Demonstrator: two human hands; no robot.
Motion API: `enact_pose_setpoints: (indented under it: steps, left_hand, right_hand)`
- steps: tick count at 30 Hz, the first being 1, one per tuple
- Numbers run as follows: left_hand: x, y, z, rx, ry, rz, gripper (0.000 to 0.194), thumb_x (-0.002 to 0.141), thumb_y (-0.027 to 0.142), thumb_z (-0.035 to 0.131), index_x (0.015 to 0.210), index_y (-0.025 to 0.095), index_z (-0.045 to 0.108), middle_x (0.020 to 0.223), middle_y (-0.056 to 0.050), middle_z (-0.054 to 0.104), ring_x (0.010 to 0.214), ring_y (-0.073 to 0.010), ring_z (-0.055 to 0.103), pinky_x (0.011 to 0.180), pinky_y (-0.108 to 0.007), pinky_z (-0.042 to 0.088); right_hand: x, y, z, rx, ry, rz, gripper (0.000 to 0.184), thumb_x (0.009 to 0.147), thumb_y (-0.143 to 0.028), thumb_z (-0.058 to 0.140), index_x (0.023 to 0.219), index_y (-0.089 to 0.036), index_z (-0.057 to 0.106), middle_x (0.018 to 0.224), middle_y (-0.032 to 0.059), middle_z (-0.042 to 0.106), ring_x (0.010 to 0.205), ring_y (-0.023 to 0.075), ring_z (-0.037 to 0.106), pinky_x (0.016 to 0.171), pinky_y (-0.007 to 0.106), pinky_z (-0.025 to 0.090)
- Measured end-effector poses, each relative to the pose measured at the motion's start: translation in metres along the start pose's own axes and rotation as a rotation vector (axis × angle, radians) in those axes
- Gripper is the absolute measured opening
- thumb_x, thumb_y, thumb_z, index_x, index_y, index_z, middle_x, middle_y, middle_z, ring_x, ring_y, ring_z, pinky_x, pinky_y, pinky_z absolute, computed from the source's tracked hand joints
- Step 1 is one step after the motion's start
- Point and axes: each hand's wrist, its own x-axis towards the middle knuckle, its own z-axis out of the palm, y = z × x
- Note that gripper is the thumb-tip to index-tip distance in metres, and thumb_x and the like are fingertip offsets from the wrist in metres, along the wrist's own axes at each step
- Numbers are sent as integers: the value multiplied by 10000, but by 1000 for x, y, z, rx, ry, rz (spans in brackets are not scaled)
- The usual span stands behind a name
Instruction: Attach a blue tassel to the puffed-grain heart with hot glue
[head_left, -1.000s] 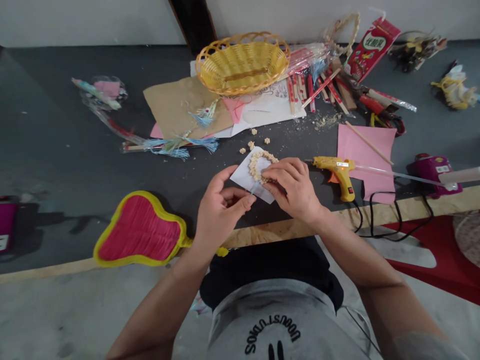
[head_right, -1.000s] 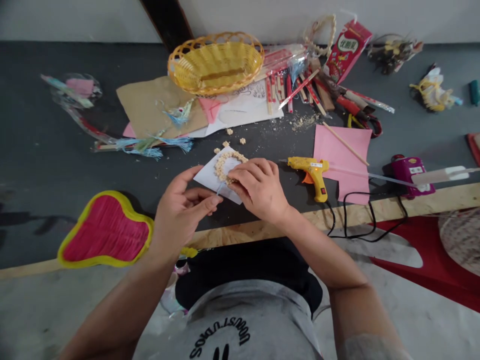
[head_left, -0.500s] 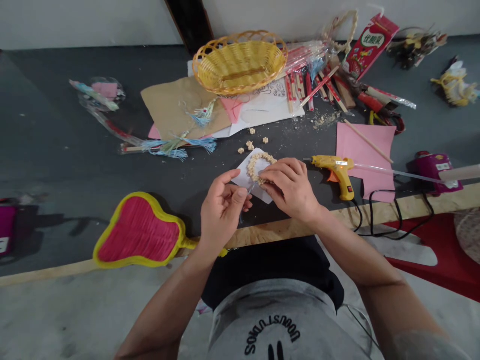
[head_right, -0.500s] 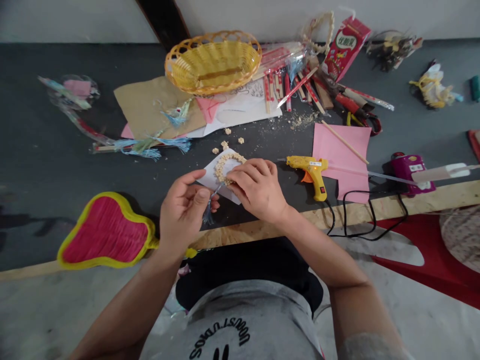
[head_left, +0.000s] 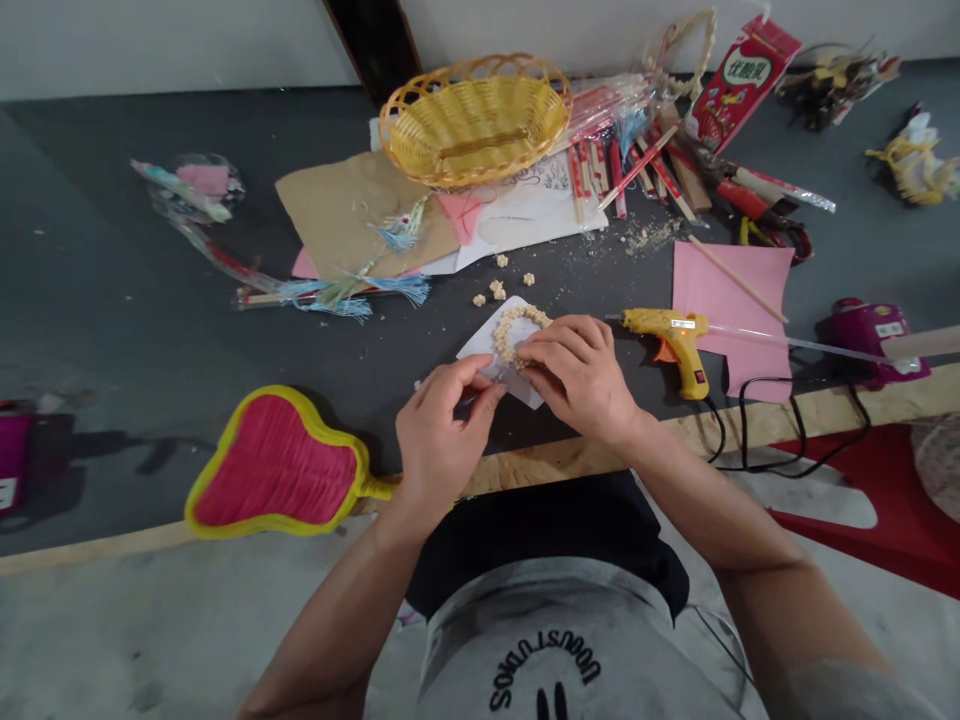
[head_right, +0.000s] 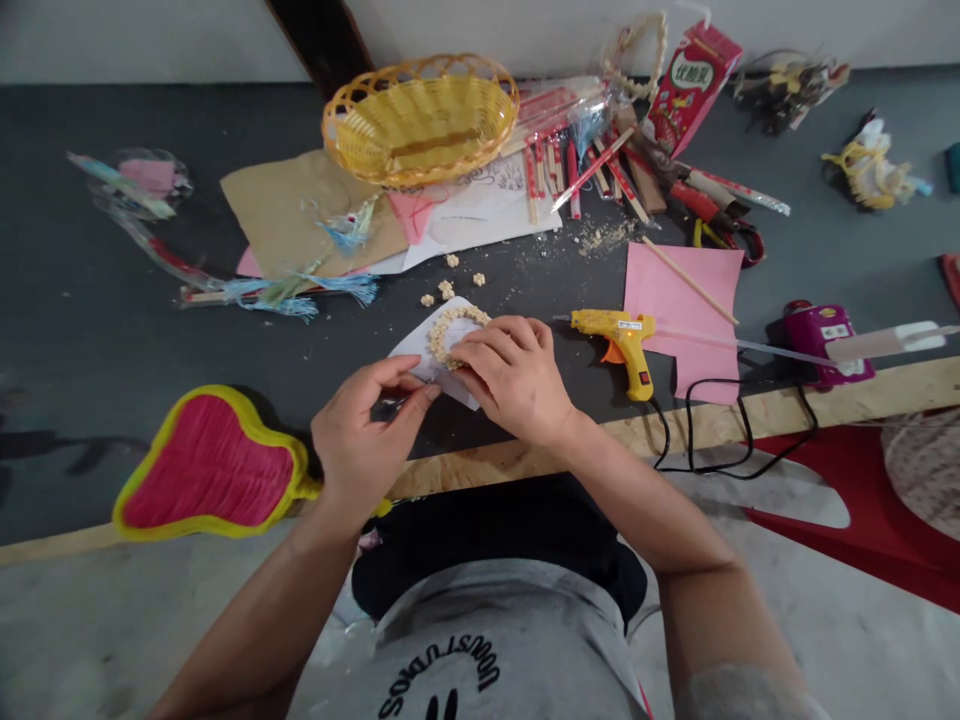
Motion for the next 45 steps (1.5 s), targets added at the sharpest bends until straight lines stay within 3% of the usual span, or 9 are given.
enact_pose_setpoints:
  steps: [7,16,24,30,35,39,42,45]
  left_hand:
    - [10,-4,-7,291,-3,304,188,922,201,609,1058,268,721,876,-46,713,814,-208,671,803,-370,542]
    - [15,-3,-4,315,10,322,168,897,216,622,936,308,756,812,-27,663,750,-186,621,736,-353,503]
    - [19,-13,-2,254,-42,381,133,883,207,652,951,284,736,1059,-54,648,905,-203,607,862,-395,514]
    - [24,-21,-4,-58,-121,146,69,868,273,685,922,232,675,1175,-72,594,1159,-239,589,964,-393,529]
    - [34,-29,-1,-459,-242,-209,452,877,409,680,1249,217,511,1249,-105,574,999,-183,655,807,-309,568]
    - [46,-25,1,-614,-408,-391,622,828,487,721,1321,210,462,1155,-82,639,987,-188,652,829,-308,554]
    - [52,-18,1,-749,-501,-555,768,717,432,830,1351,216,453,1131,-62,661,1009,-209,648,857,-326,556]
    - [55,-11,3,-848,-510,-647,871,599,317,907,1348,223,472,1148,-54,651,1002,-208,647,852,-322,563]
  right_hand:
    - [1,0,-2,-16,20,-31,158,988,-337,566,1047,-262,693,1068,28,757,1079,237,591,953,439,387]
    - [0,1,-1,9,7,6,167,995,-338,549,1032,-264,695,1074,26,757,1082,229,595,960,430,394]
    - [-1,4,1,0,14,-15,152,985,-300,555,1015,-245,694,1049,36,762,1050,223,622,924,402,428]
    - [-3,5,4,23,2,-22,157,987,-303,553,1019,-245,695,1054,38,757,1045,217,620,922,398,430]
    - [-2,5,2,38,14,-39,152,988,-302,562,1031,-238,693,1059,45,755,1051,214,623,931,391,431]
    - [-1,4,-1,22,33,-54,152,991,-295,558,1019,-224,690,1050,47,759,1038,213,626,920,387,437]
    - [0,4,-4,6,37,-73,163,997,-284,544,1029,-213,688,1054,51,758,1039,214,626,909,389,442]
    - [0,5,-6,-7,20,-73,172,1000,-288,536,1040,-224,692,1064,48,752,1051,213,620,918,391,441]
